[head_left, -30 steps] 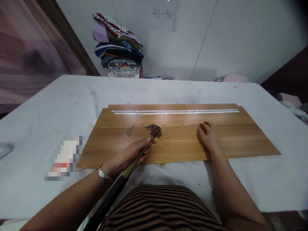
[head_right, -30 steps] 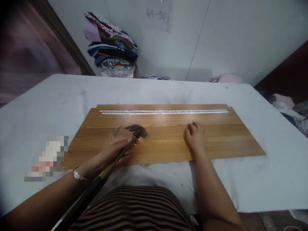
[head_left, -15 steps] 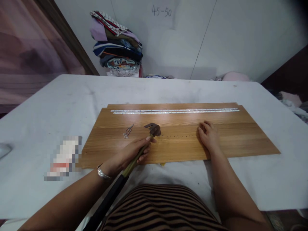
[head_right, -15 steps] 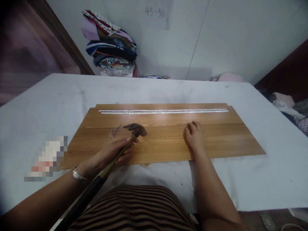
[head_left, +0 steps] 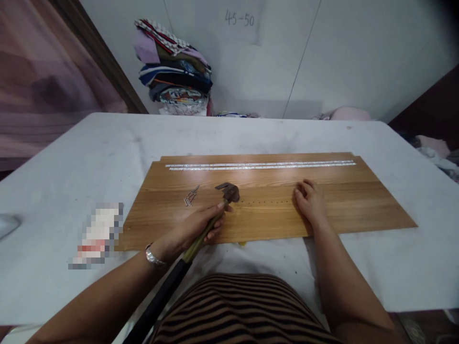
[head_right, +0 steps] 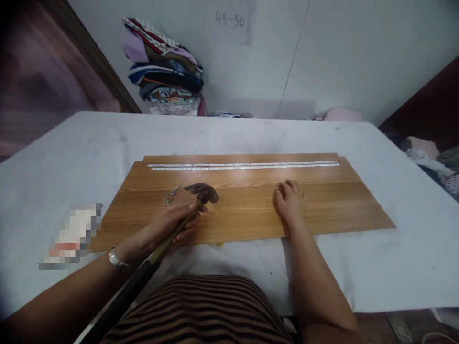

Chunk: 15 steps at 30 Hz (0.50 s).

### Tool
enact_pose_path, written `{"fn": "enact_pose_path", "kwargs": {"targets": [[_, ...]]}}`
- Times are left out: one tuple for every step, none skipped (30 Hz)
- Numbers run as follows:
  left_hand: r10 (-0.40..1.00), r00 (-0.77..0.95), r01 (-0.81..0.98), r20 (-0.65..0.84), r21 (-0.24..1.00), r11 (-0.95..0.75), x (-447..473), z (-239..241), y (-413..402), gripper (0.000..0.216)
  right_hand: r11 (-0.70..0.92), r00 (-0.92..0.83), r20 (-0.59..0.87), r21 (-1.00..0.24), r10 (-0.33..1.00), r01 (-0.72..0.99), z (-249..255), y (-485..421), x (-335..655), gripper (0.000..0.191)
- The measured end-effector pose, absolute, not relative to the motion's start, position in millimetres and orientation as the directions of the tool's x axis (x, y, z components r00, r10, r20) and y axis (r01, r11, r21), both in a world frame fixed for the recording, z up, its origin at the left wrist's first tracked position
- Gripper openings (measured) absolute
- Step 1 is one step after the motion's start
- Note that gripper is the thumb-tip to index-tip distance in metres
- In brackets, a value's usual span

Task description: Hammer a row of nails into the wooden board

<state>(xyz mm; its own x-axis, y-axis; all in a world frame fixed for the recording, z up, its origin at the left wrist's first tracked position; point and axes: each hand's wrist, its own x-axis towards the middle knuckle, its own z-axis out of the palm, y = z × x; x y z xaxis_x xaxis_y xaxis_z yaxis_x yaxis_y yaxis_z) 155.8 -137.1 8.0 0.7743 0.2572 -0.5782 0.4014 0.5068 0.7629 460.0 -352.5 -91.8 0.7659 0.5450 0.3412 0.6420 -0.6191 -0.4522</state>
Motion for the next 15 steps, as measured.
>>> {"fn": "enact_pose_path", "kwargs": {"targets": [[0.256, 0.769, 0.41, -0.586, 0.759, 0.506, 155.9, 6.8, -137.4, 0.04, -0.616, 0.764, 0.345, -0.452, 0.546, 0.645, -92.3, -352.6, 460.3, 0.04], [0.258, 0.762, 0.418, -0.594, 0.755, 0.505, 156.0, 5.6, -137.8, 0.04, -0.614, 0.761, 0.349, -0.452, 0.547, 0.648, -92.8, -352.7, 460.5, 0.039], [0.257, 0.758, 0.426, -0.6, 0.753, 0.502, 156.2, 4.7, -138.3, 0.041, -0.611, 0.759, 0.352, -0.451, 0.548, 0.65, -93.3, -352.8, 460.7, 0.038], [0.255, 0.757, 0.431, -0.602, 0.753, 0.498, 156.3, 4.1, -138.7, 0.041, -0.61, 0.758, 0.355, -0.451, 0.548, 0.652, -93.7, -352.8, 460.9, 0.038], [0.253, 0.761, 0.432, -0.598, 0.757, 0.491, 156.5, 3.9, -139.2, 0.042, -0.61, 0.757, 0.358, -0.45, 0.546, 0.653, -94.1, -352.8, 461.0, 0.037], [0.25, 0.766, 0.431, -0.592, 0.762, 0.483, 156.6, 4.1, -139.4, 0.044, -0.61, 0.757, 0.362, -0.449, 0.545, 0.653, -94.4, -352.7, 461.0, 0.037], [0.247, 0.772, 0.43, -0.586, 0.767, 0.476, 156.7, 4.7, -139.5, 0.045, -0.61, 0.756, 0.366, -0.448, 0.542, 0.654, -94.6, -352.7, 461.0, 0.038], [0.242, 0.777, 0.429, -0.581, 0.771, 0.47, 156.7, 5.7, -139.4, 0.046, -0.609, 0.756, 0.37, -0.447, 0.54, 0.655, -94.9, -352.6, 461.0, 0.038], [0.241, 0.781, 0.427, -0.576, 0.774, 0.467, 156.6, 6.9, -139.0, 0.047, -0.607, 0.754, 0.374, -0.447, 0.541, 0.657, -95.1, -352.5, 461.0, 0.038], [0.243, 0.783, 0.423, -0.572, 0.777, 0.465, 156.5, 8.4, -138.5, 0.047, -0.605, 0.751, 0.377, -0.446, 0.541, 0.66, -95.3, -352.5, 461.1, 0.038], [0.245, 0.786, 0.42, -0.568, 0.781, 0.461, 156.4, 10.0, -137.8, 0.048, -0.603, 0.75, 0.38, -0.446, 0.542, 0.662, -95.5, -352.5, 461.2, 0.038], [0.249, 0.789, 0.417, -0.562, 0.787, 0.455, 156.4, 11.5, -137.1, 0.048, -0.603, 0.749, 0.382, -0.444, 0.542, 0.663, -95.7, -352.5, 461.4, 0.037], [0.254, 0.791, 0.414, -0.556, 0.793, 0.447, 156.4, 12.9, -136.5, 0.048, -0.605, 0.748, 0.381, -0.44, 0.543, 0.664, -95.8, -352.6, 461.7, 0.037], [0.262, 0.792, 0.411, -0.551, 0.799, 0.438, 156.5, 14.0, -136.0, 0.048, -0.606, 0.747, 0.378, -0.436, 0.547, 0.665, -96.0, -352.6, 461.9, 0.037], [0.268, 0.792, 0.411, -0.549, 0.803, 0.431, 156.6, 14.7, -135.8, 0.048, -0.609, 0.746, 0.374, -0.431, 0.552, 0.666, -96.0, -352.6, 462.1, 0.038]]}}
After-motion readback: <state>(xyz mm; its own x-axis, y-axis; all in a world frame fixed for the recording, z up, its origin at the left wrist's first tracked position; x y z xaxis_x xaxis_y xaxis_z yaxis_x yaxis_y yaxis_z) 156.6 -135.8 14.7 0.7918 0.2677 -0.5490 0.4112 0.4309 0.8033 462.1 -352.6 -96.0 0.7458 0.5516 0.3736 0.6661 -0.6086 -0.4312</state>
